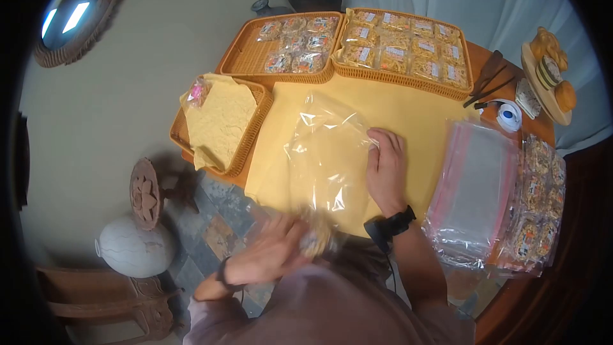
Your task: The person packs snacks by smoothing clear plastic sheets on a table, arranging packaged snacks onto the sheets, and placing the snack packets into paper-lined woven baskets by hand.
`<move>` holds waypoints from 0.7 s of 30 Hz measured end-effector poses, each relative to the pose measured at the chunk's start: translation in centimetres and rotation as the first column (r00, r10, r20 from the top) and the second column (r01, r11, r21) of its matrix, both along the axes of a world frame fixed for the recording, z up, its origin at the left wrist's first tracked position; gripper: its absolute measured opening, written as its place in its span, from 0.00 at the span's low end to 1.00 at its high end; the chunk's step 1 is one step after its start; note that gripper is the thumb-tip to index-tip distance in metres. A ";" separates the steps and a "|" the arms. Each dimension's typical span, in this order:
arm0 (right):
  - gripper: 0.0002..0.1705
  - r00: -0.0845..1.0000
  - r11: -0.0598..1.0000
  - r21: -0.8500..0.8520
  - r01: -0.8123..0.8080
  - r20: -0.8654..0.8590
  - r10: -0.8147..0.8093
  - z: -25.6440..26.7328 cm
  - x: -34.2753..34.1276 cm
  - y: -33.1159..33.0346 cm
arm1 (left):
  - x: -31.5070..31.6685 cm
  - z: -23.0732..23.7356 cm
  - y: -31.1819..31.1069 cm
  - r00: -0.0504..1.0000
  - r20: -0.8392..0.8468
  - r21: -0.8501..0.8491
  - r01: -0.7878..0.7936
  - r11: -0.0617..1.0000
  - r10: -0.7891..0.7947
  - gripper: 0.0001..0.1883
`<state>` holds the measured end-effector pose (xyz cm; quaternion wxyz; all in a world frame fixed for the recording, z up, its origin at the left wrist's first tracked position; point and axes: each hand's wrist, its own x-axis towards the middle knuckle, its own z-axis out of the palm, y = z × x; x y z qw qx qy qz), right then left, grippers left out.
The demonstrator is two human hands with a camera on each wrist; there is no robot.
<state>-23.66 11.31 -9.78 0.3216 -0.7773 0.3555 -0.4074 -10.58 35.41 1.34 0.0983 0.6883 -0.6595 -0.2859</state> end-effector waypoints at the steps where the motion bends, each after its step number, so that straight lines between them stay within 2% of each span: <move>1: 0.15 1.000 1.000 0.009 -0.003 0.003 0.003 0.1 0.0 0.1 | 1.5 1.8 0.5 0.973 -0.217 0.041 0.087 0.995 -0.076 0.35; 2: 0.15 1.000 1.000 0.016 -0.010 0.005 0.010 0.3 0.1 0.1 | 3.0 3.4 0.8 0.895 -0.427 0.061 0.173 0.983 -0.131 0.37; 3: 0.15 1.000 1.000 0.021 -0.012 0.007 0.012 0.4 0.1 0.1 | 4.3 4.8 0.6 0.896 -0.426 0.067 0.171 0.983 -0.126 0.37; 5: 0.16 1.000 1.000 0.017 -0.025 0.001 0.025 0.6 0.2 0.2 | 7.2 7.4 -0.8 0.659 -0.735 0.079 0.319 0.944 -0.161 0.38; 7: 0.16 0.999 0.999 0.016 -0.033 0.000 0.033 0.6 0.2 0.2 | 10.5 9.8 -3.8 0.701 -0.678 -0.052 0.255 0.965 -0.222 0.37; 9: 0.16 0.999 0.999 0.019 -0.036 -0.006 0.036 0.6 0.3 0.2 | 13.6 10.0 -7.1 0.879 -0.477 -0.112 -0.062 0.992 0.002 0.35; 10: 0.16 0.999 0.999 0.036 -0.036 0.001 0.036 0.7 0.3 0.2 | 14.5 9.1 -9.7 0.861 -0.397 -0.114 -0.389 0.914 0.317 0.32; 11: 0.16 0.999 0.998 0.053 -0.035 0.009 0.034 0.7 0.4 0.2 | 17.2 7.8 -13.2 0.881 -0.265 -0.228 -0.452 0.863 0.392 0.32; 12: 0.16 1.000 0.998 0.058 -0.030 0.008 0.029 0.8 0.4 0.2 | 19.9 6.7 -16.6 0.872 -0.098 -0.244 -0.489 0.837 0.480 0.38; 14: 0.16 1.000 0.995 0.099 -0.023 -0.014 0.024 1.0 0.4 0.3 | 25.4 2.7 -21.9 0.820 0.053 -0.440 -0.493 0.750 0.570 0.46; 16: 0.15 1.000 0.996 0.091 -0.017 -0.023 0.019 1.2 0.4 0.3 | 29.6 -0.7 -25.8 0.785 0.027 -0.496 -0.528 0.690 0.619 0.50; 17: 0.15 0.999 0.997 0.074 -0.019 -0.032 0.021 1.3 0.4 0.2 | 31.1 -2.9 -27.0 0.787 0.027 -0.493 -0.526 0.693 0.616 0.50; 19: 0.15 0.999 0.996 0.085 -0.009 -0.038 0.013 1.5 0.4 0.2 | 33.1 -6.5 -28.6 0.694 0.338 -0.486 -0.450 0.749 0.636 0.47; 20: 0.15 0.999 0.995 0.096 -0.004 -0.040 0.008 1.5 0.5 0.2 | 30.7 -3.4 -28.1 0.786 -0.008 -0.208 -0.607 0.767 0.619 0.44; 21: 0.15 0.999 0.995 0.102 -0.005 -0.041 0.009 1.5 0.6 0.1 | 31.2 -3.6 -28.1 0.785 -0.005 -0.202 -0.607 0.769 0.619 0.44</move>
